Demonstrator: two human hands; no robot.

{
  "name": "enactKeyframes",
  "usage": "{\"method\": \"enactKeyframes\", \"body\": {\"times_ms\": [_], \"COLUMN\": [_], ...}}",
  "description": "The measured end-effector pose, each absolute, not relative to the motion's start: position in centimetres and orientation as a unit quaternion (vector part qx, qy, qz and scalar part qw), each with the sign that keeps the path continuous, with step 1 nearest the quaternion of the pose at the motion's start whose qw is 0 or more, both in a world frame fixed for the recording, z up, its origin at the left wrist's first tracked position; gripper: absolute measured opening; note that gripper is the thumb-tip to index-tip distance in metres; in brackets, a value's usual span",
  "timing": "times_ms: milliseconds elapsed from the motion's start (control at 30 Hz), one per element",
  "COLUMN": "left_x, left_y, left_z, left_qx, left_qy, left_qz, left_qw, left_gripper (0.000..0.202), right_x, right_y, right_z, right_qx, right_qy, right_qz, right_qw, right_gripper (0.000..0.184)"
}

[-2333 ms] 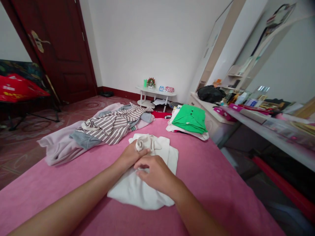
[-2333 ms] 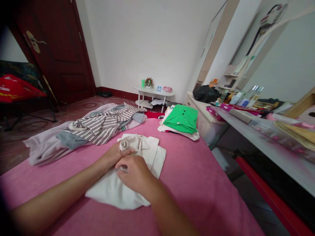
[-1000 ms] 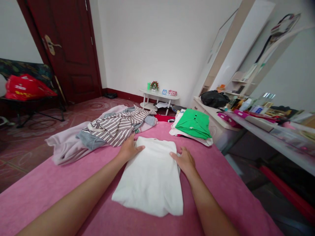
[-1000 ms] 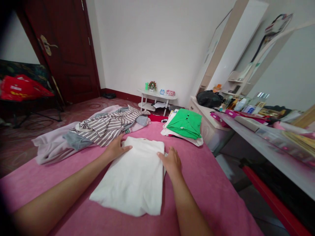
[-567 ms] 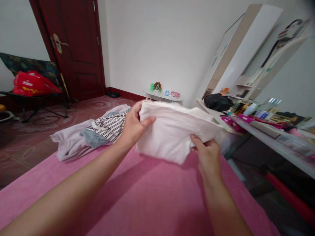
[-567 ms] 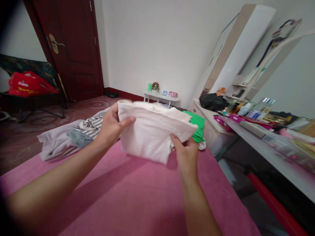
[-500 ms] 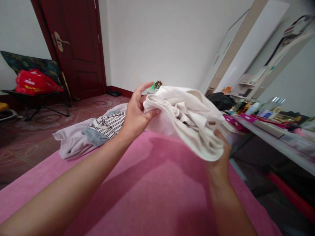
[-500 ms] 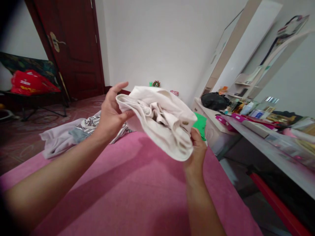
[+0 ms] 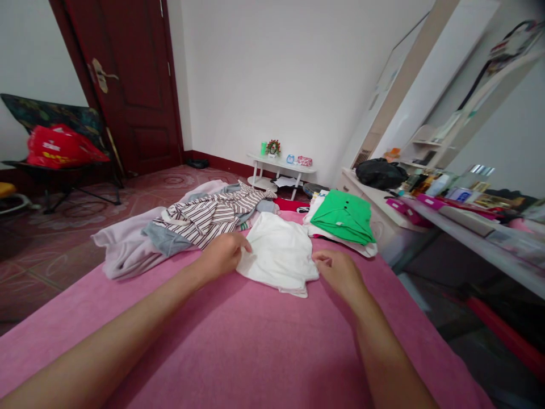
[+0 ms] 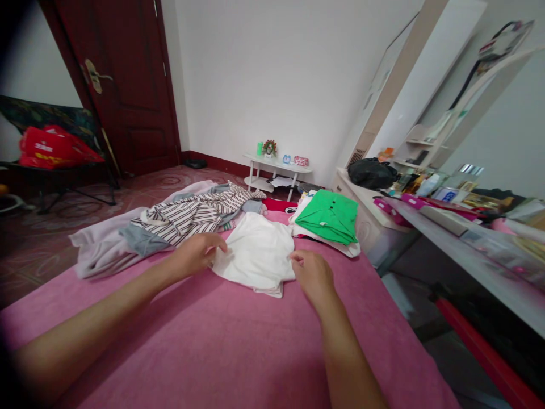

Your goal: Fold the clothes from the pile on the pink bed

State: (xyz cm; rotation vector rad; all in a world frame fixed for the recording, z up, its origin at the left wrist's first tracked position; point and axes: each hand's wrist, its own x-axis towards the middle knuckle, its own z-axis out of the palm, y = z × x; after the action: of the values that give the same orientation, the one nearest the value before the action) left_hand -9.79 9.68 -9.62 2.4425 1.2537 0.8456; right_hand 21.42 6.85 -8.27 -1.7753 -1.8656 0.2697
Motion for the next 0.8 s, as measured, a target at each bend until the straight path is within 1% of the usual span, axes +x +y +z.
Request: {"method": "enactKeyframes", "body": {"times_ms": [67,100,167,233,333,433,500,567,633,700,800], "left_x": [-9.1,-8.7,-8.2,-8.0,-8.1,-8.5,-8.6,-8.6,-8.2,-7.7,-7.3], "left_y": [9.4,9.2,8.9,8.9,9.0,9.3,9.5,9.7,9.8,9.7,8.3], "left_z": [-9.9,-10.3,-11.7,-13.2,-14.4,-14.4,-14.3,-14.3,-14.3,-14.1,-12.4], "left_qx": [0.836,0.836,0.838,0.835,0.812,0.790,0.779,0.767,0.760,0.753,0.730], "left_qy": [0.424,0.422,0.431,0.451,0.490,0.518,0.527,0.530,0.522,0.513,0.509], "left_qz": [0.328,0.331,0.316,0.301,0.311,0.314,0.314,0.325,0.342,0.355,0.348], "left_qw": [0.117,0.115,0.110,0.094,0.066,0.089,0.129,0.161,0.182,0.211,0.294], "left_gripper": [0.029,0.027,0.034,0.045,0.052,0.050,0.049,0.047,0.044,0.038,0.033], "right_x": [20.7,20.3,19.5,18.7,17.4,16.3,15.7,15.3,15.1,15.2,15.9], "right_y": [7.1,7.1,7.1,7.0,6.5,5.6,5.1,4.8,4.8,5.0,4.7], "right_z": [-8.9,-9.4,-10.8,-11.8,-12.2,-11.7,-11.5,-11.7,-12.0,-12.0,-10.7], "right_qx": [-0.668,-0.671,-0.678,-0.682,-0.689,-0.661,-0.625,-0.606,-0.605,-0.600,-0.586], "right_qy": [-0.701,-0.703,-0.701,-0.700,-0.694,-0.729,-0.767,-0.785,-0.782,-0.778,-0.777], "right_qz": [0.069,0.054,0.045,0.058,0.057,0.060,0.062,0.039,-0.003,-0.027,0.000], "right_qw": [0.241,0.229,0.217,0.203,0.201,0.169,0.132,0.123,0.150,0.186,0.231], "right_gripper": [0.024,0.030,0.049,0.062,0.073,0.083,0.081,0.070,0.060,0.056,0.049]}}
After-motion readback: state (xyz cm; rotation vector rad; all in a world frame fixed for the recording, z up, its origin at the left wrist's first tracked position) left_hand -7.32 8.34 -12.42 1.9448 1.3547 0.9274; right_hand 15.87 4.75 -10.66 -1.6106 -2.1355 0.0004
